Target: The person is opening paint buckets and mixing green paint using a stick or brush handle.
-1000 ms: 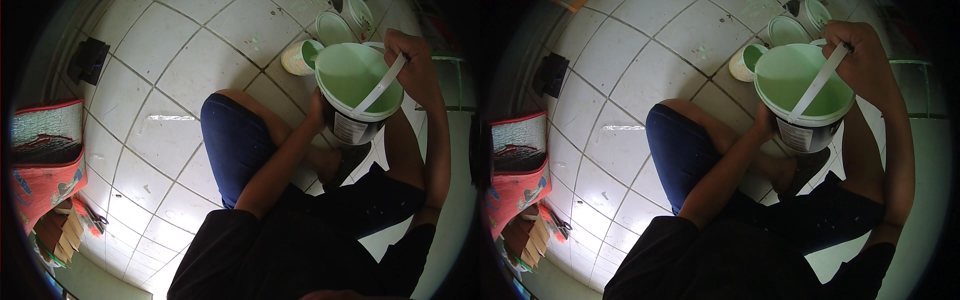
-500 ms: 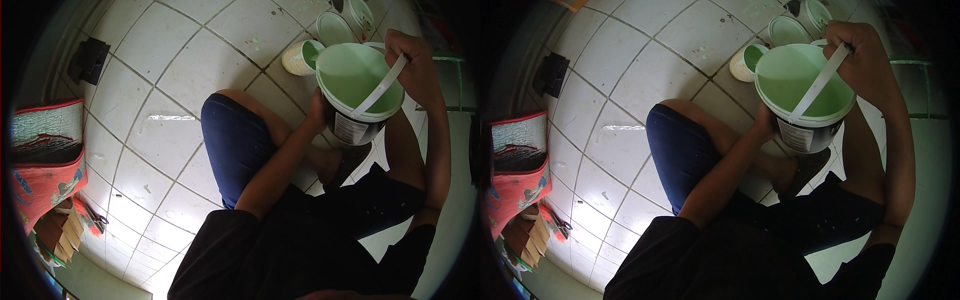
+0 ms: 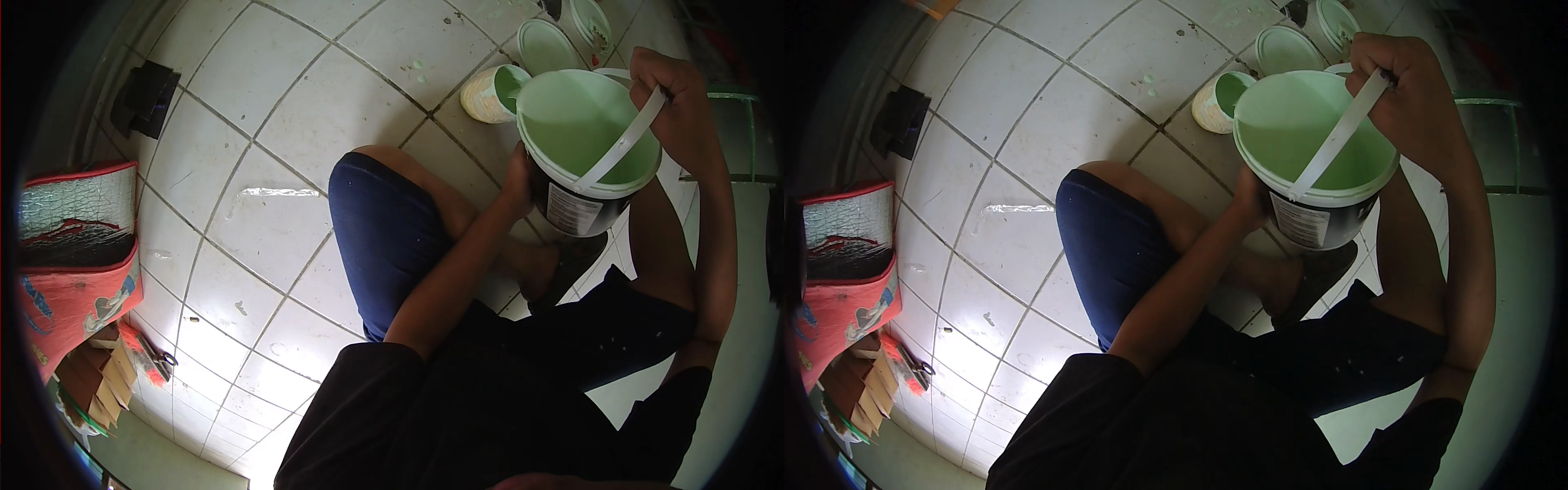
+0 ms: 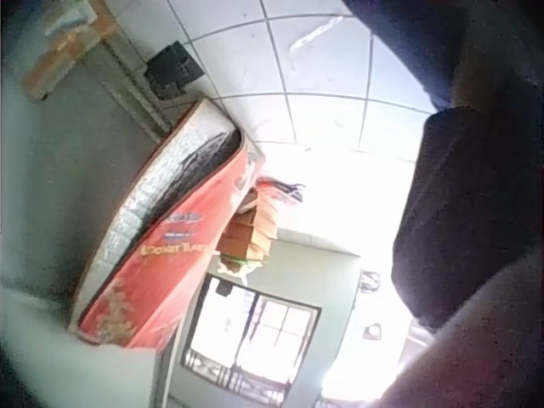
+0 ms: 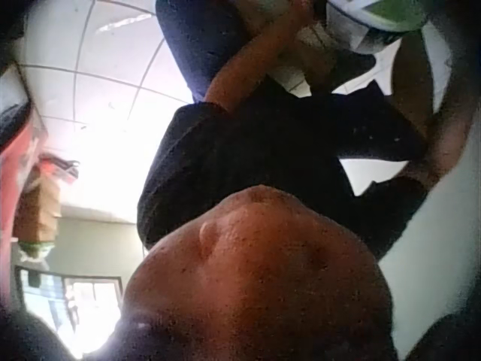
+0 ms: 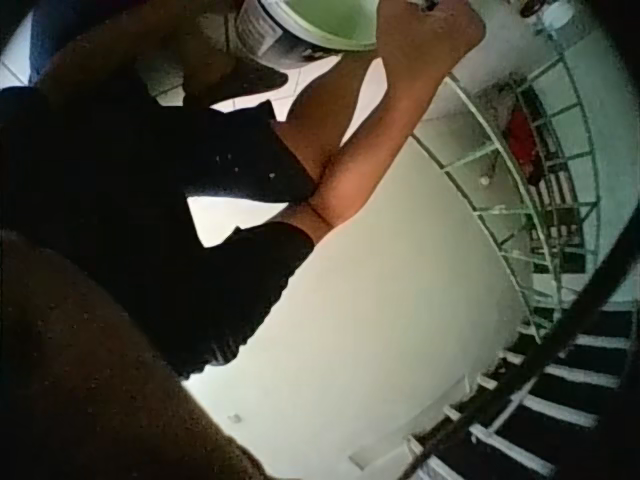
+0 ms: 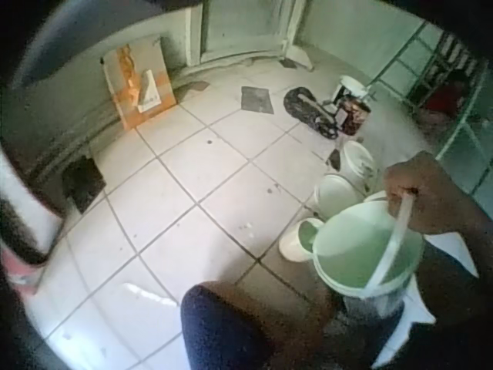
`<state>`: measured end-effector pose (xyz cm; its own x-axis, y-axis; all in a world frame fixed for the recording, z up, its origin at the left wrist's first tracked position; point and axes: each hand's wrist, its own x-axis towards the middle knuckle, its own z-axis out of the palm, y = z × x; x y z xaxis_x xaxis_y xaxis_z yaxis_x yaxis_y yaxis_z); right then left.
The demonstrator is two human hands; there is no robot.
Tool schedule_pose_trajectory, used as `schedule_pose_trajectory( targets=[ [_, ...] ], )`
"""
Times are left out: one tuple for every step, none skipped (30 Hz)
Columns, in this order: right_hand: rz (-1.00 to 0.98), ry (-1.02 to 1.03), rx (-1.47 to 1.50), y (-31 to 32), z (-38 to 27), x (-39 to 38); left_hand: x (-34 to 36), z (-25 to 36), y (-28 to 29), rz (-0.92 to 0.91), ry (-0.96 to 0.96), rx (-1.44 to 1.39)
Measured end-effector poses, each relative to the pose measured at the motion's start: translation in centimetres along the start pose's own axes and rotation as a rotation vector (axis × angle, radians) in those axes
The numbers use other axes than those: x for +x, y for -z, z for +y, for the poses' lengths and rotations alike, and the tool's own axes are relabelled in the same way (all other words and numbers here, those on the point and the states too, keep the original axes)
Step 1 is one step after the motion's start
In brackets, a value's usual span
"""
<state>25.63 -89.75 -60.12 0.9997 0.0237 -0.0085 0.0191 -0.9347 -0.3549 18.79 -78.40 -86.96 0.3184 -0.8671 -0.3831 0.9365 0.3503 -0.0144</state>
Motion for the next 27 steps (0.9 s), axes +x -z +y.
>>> schedule_pose_trajectory(
  targets=[
    [-0.007,-0.003,0.004,0.0,0.0,0.0,-0.1,0.1,-0.1,0.01,0.023,-0.01],
    [-0.006,-0.003,0.005,0.0,0.0,0.0,-0.1,0.1,-0.2,0.021,0.045,-0.019],
    [-0.008,-0.001,0.007,0.0,0.1,-0.1,-0.2,0.2,-0.3,0.021,0.045,-0.019],
    [-0.009,0.0,0.01,0.1,0.1,-0.1,-0.3,0.2,-0.5,0.017,0.032,-0.014],
    [-0.009,0.0,0.01,0.0,0.1,-0.1,-0.4,0.2,-0.6,0.014,0.018,-0.009],
    [-0.007,-0.007,0.023,0.0,0.0,-0.1,-0.5,0.3,-0.7,0.013,0.018,-0.009],
    [-0.005,-0.014,0.037,-0.1,0.0,-0.2,-0.5,0.3,-0.8,0.008,0.008,-0.001],
    [-0.005,-0.013,0.037,0.0,-0.1,-0.1,-0.5,0.2,-0.6,0.004,-0.004,0.006],
    [-0.009,-0.015,0.031,0.0,-0.1,-0.1,-0.4,0.2,-0.5,0.004,-0.004,0.006],
    [-0.014,-0.017,0.026,0.0,-0.2,0.0,-0.2,0.2,-0.4,-0.005,-0.002,0.002],
    [-0.014,-0.016,0.027,0.0,-0.3,0.0,-0.1,0.2,-0.2,-0.012,-0.001,-0.003],
    [-0.011,-0.013,0.027,0.0,-0.3,0.1,0.0,0.1,0.0,-0.011,-0.003,-0.003],
    [-0.008,-0.009,0.028,-0.1,-0.4,0.1,0.2,0.0,0.1,0.005,0.013,-0.018],
    [-0.008,-0.011,0.026,0.0,-0.4,0.1,0.2,0.0,0.1,0.019,0.032,-0.033],
    [-0.009,-0.011,0.021,0.0,-0.3,0.0,0.2,0.0,0.0,0.018,0.034,-0.034],
    [-0.011,-0.011,0.015,0.0,-0.2,0.0,0.2,0.0,-0.1,0.027,0.04,-0.027],
    [-0.011,-0.01,0.014,0.0,-0.2,0.0,0.2,-0.1,0.0,0.036,0.044,-0.019],
    [-0.008,-0.006,0.008,0.1,-0.1,-0.1,0.3,-0.1,0.1,0.035,0.042,-0.02],
    [-0.006,-0.002,0.001,0.1,-0.1,-0.1,0.2,0.0,0.2,0.013,0.03,0.004],
    [-0.006,0.001,0.0,0.2,0.0,-0.2,0.2,0.0,0.2,-0.009,0.018,0.027],
    [-0.007,-0.008,0.005,0.2,-0.1,-0.3,0.2,0.1,0.2,-0.01,0.015,0.026],
    [-0.007,-0.016,0.009,0.3,-0.1,-0.4,0.2,0.1,0.2,0.029,0.018,0.02],
    [-0.008,-0.011,0.009,0.4,0.0,-0.5,0.2,0.1,0.2,0.069,0.018,0.014],
    [0.0,-0.011,0.005,0.4,0.0,-0.6,0.3,0.1,0.3,0.068,0.014,0.013],
    [0.008,-0.011,0.001,0.4,0.1,-0.7,0.5,0.2,0.4,0.084,0.013,0.014],
    [0.007,-0.008,0.001,0.5,0.1,-0.8,0.6,0.3,0.4,0.099,0.014,0.015],
    [0.009,-0.017,-0.005,0.5,0.2,-0.9,0.7,0.3,0.4,0.099,0.011,0.014]
  ],
)
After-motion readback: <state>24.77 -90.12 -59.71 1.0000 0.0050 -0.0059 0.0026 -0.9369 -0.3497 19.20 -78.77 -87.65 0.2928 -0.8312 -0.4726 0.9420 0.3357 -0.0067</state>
